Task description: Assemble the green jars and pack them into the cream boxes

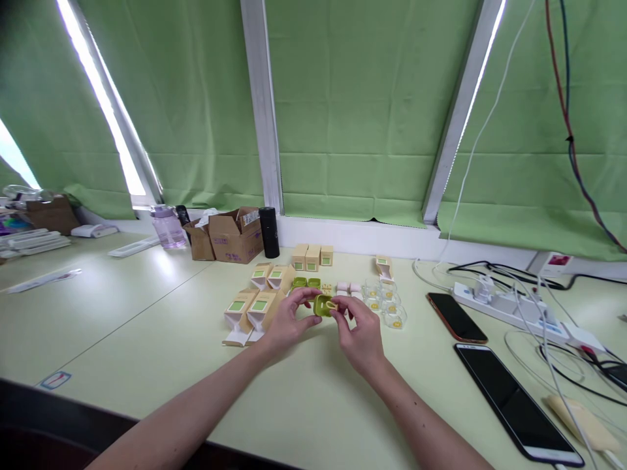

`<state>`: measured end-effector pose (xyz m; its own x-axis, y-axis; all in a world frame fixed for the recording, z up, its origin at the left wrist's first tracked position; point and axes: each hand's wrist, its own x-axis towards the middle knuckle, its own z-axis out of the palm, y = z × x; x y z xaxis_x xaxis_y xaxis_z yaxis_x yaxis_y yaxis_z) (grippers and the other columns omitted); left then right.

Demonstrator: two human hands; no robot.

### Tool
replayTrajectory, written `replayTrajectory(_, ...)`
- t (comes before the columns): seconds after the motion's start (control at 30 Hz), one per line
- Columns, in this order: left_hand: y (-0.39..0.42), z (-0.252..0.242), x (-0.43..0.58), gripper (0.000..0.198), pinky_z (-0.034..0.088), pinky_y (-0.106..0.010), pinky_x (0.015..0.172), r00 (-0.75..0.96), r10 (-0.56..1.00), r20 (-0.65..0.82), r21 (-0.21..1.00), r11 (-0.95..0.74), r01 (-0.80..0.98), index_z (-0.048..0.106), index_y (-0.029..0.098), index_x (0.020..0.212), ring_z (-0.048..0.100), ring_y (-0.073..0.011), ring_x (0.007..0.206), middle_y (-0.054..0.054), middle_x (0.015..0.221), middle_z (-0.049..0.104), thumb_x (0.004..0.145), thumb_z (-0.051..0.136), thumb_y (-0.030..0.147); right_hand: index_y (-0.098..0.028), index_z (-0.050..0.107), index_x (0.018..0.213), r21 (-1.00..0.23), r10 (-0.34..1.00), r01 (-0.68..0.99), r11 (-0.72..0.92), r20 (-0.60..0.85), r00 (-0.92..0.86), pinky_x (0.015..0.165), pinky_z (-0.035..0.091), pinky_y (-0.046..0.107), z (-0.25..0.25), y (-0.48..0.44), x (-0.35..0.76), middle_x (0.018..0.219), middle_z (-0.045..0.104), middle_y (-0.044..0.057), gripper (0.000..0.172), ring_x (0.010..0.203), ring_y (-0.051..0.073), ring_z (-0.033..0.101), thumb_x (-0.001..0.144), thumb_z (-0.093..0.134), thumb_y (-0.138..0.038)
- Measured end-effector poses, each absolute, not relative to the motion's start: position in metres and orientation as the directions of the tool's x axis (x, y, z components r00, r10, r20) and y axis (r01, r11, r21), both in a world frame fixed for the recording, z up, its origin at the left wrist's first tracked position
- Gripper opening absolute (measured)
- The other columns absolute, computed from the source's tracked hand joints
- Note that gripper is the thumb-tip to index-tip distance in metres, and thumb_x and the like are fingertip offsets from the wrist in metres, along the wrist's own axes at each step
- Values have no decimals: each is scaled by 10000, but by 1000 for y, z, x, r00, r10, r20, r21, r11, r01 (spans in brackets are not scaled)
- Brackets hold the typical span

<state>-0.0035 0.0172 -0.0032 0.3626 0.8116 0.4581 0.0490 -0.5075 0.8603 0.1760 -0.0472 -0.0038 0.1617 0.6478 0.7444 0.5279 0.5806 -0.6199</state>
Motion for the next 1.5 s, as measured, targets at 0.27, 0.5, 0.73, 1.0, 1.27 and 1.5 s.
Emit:
replayTrajectory(0.27, 15, -3, -4, 470, 500, -398, 954, 388, 766, 513, 816, -575, 58, 713, 255, 1160, 599, -241, 1094, -80, 1202, 647, 727, 807, 96, -238, 675, 1072, -271, 462, 730, 627, 884, -68, 734, 509, 372, -8, -41, 183, 945, 722, 71, 179, 866, 232, 644, 954, 587, -137)
replayTrajectory(0.5, 11, -2, -4, 477, 497, -405, 970, 408, 742, 532, 795, -603, 60, 714, 256, 1164, 573, -245, 1120, -81, 1181, 631, 730, 818, 91, -210, 683, 1019, -85, 416, 836, 543, 891, -180, 678, 435, 353, -6, -40, 186, 869, 670, 70, 135, 794, 217, 581, 945, 600, -133)
replayTrajectory(0.73, 12, -2, -4, 500, 496, -402, 955, 414, 731, 542, 783, -618, 65, 710, 256, 1171, 570, -240, 1105, -80, 1179, 619, 717, 834, 89, -211, 668, 995, -35, 407, 851, 524, 888, -214, 669, 398, 351, -5, -41, 185, 841, 654, 65, 117, 771, 212, 559, 956, 586, -137)
replayTrajectory(1.0, 12, -1, -4, 505, 490, -389, 945, 421, 728, 541, 777, -624, 80, 720, 255, 1157, 571, -247, 1125, -75, 1161, 617, 702, 836, 68, -201, 659, 992, -2, 401, 855, 518, 884, -241, 656, 383, 345, -8, -39, 185, 837, 643, 63, 121, 768, 210, 533, 958, 576, -120)
replayTrajectory(1.27, 14, -4, -5, 485, 494, -387, 934, 428, 710, 560, 761, -645, 74, 720, 256, 1162, 571, -245, 1114, -78, 1152, 608, 716, 846, 111, -206, 665, 961, 0, 389, 838, 545, 886, -253, 651, 384, 333, -9, -37, 186, 812, 633, 57, 133, 742, 201, 521, 968, 561, -124)
replayTrajectory(1.5, 13, -3, -4, 508, 487, -378, 934, 427, 714, 555, 768, -637, 65, 729, 260, 1155, 571, -241, 1109, -71, 1137, 605, 698, 850, 75, -206, 672, 947, -16, 392, 827, 562, 886, -249, 649, 389, 331, -8, -38, 185, 805, 641, 58, 133, 753, 205, 529, 971, 570, -124)
